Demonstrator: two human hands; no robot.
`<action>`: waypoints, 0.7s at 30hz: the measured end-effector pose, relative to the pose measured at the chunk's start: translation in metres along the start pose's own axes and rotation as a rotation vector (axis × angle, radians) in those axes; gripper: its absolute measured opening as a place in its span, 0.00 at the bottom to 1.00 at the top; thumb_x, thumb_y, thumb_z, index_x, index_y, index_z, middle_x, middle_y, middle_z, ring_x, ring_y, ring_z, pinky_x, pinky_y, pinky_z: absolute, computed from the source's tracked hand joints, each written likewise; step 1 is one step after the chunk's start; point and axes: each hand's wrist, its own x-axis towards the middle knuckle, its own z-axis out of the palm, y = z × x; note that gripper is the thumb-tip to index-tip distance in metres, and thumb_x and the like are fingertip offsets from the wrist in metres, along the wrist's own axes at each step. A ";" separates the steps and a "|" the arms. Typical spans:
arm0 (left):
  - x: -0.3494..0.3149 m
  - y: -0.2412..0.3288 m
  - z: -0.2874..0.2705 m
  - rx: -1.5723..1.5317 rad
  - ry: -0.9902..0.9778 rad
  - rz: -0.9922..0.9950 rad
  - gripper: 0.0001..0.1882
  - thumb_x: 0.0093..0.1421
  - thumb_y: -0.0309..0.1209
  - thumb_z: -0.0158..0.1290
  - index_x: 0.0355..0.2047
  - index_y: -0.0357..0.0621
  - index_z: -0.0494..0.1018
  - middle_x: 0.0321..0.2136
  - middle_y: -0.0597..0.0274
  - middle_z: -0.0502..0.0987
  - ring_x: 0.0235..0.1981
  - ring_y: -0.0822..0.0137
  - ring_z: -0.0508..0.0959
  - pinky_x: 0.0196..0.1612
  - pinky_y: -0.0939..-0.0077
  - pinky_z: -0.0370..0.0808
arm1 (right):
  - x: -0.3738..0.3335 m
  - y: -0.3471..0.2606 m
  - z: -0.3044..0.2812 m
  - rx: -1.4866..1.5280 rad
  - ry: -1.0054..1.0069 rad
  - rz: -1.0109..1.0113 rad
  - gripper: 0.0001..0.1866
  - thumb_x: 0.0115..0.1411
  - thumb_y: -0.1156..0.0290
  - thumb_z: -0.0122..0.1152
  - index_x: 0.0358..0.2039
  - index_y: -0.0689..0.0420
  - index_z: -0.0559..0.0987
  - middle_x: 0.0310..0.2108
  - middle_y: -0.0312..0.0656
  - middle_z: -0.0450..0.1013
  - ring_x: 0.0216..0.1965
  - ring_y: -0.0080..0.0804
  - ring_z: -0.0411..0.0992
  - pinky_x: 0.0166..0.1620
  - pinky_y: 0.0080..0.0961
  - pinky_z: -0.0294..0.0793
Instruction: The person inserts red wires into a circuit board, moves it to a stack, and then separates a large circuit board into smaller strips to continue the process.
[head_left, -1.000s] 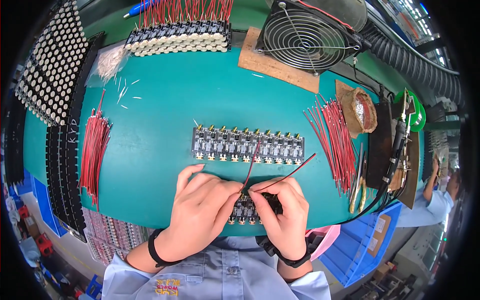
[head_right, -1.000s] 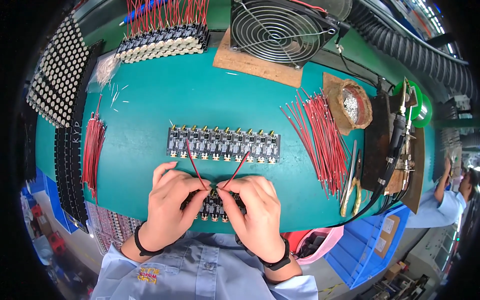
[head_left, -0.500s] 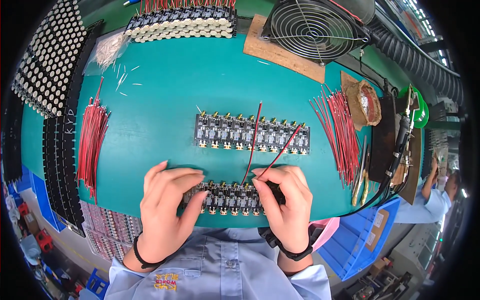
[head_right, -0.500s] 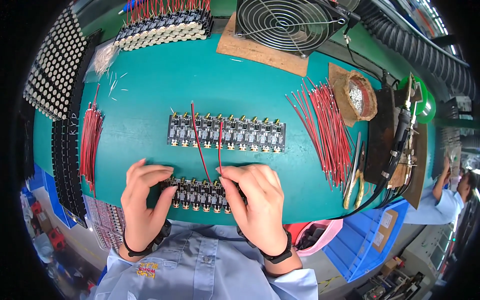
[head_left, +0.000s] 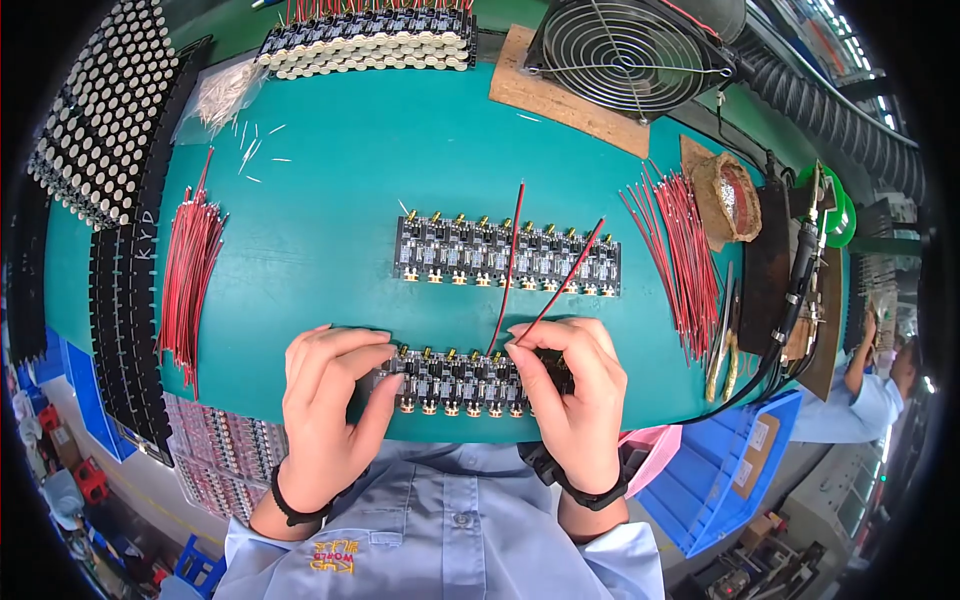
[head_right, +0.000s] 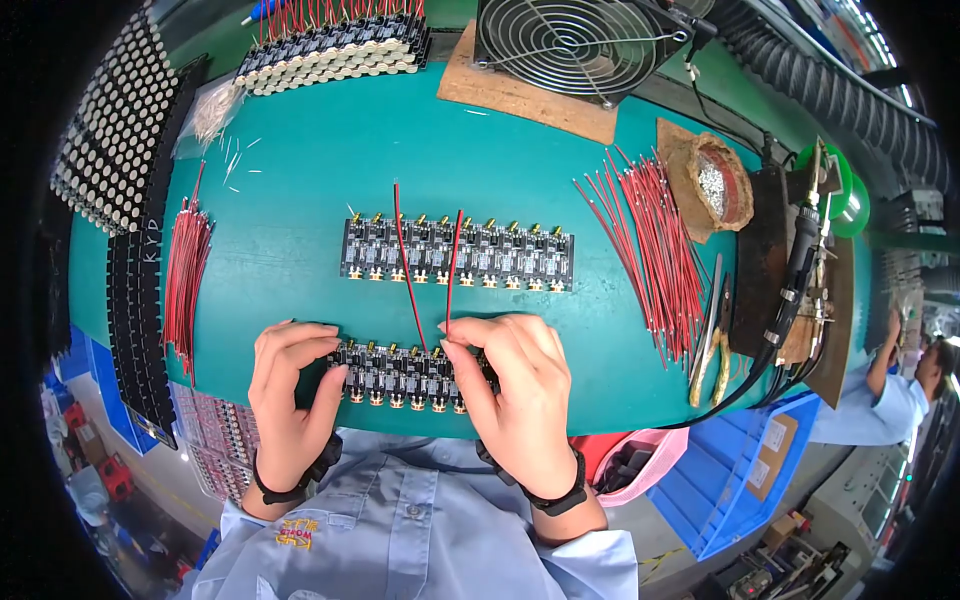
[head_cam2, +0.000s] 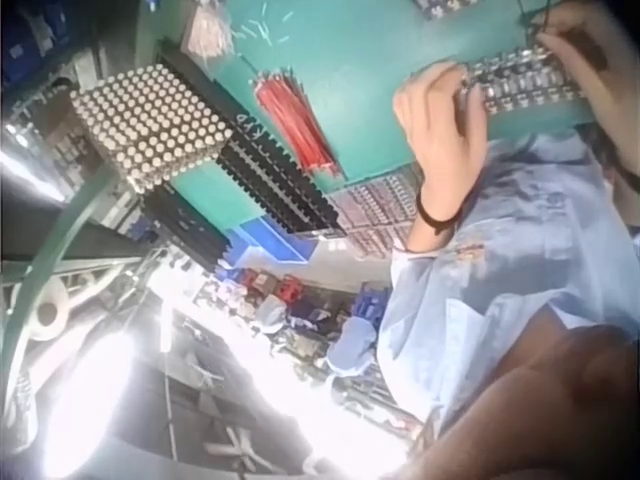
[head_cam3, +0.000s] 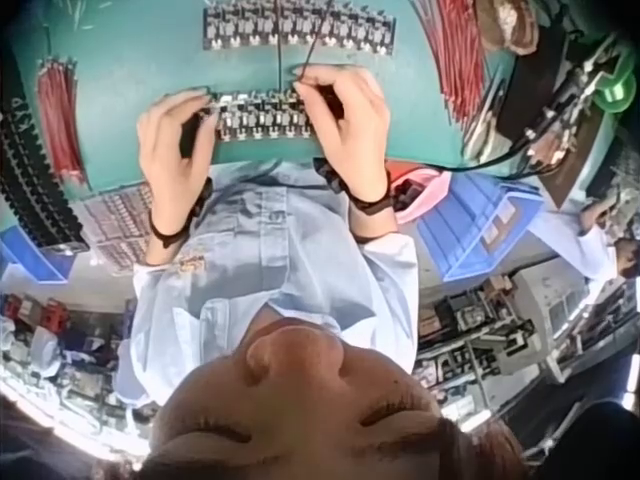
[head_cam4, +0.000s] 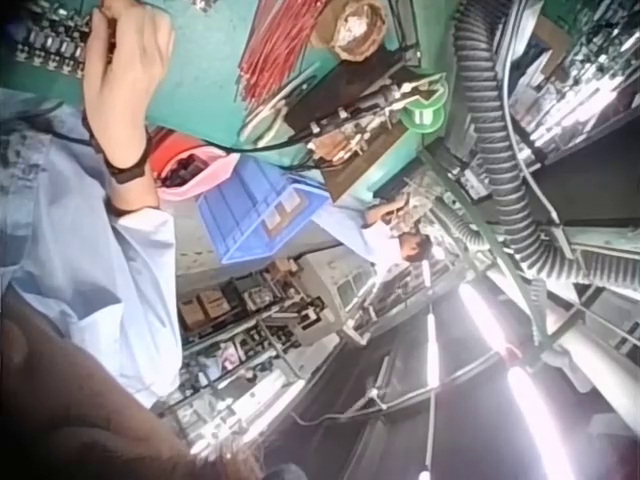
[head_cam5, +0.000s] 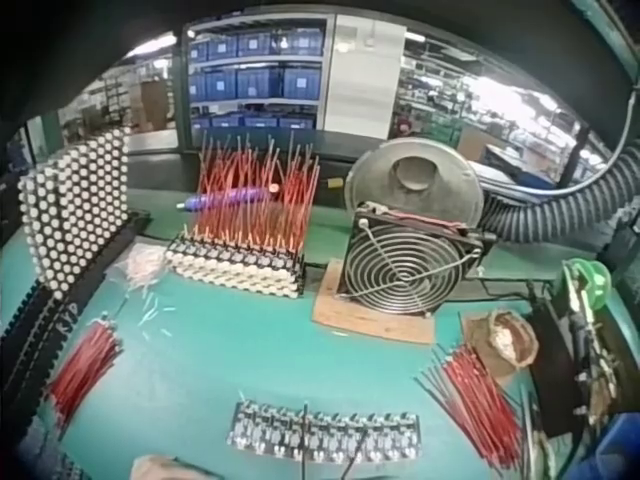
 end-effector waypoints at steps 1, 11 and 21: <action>0.000 -0.001 0.001 0.007 0.023 0.014 0.15 0.47 0.21 0.61 0.37 0.40 0.73 0.38 0.58 0.76 0.39 0.56 0.75 0.50 0.56 0.67 | 0.000 0.000 0.000 0.000 -0.001 0.001 0.09 0.50 0.83 0.65 0.33 0.61 0.77 0.30 0.40 0.75 0.31 0.31 0.71 0.35 0.23 0.70; 0.002 -0.001 0.005 0.058 0.051 0.062 0.14 0.47 0.20 0.60 0.36 0.40 0.73 0.37 0.59 0.76 0.38 0.57 0.75 0.47 0.59 0.67 | 0.002 0.001 -0.001 -0.019 0.002 -0.026 0.09 0.50 0.83 0.66 0.33 0.61 0.77 0.29 0.40 0.75 0.31 0.32 0.71 0.35 0.24 0.69; 0.003 -0.001 0.006 0.078 0.061 0.072 0.14 0.47 0.20 0.60 0.35 0.40 0.73 0.37 0.59 0.76 0.37 0.57 0.75 0.47 0.59 0.67 | 0.002 0.000 0.000 -0.012 -0.002 -0.021 0.09 0.50 0.83 0.66 0.32 0.61 0.78 0.29 0.40 0.75 0.31 0.33 0.70 0.34 0.24 0.69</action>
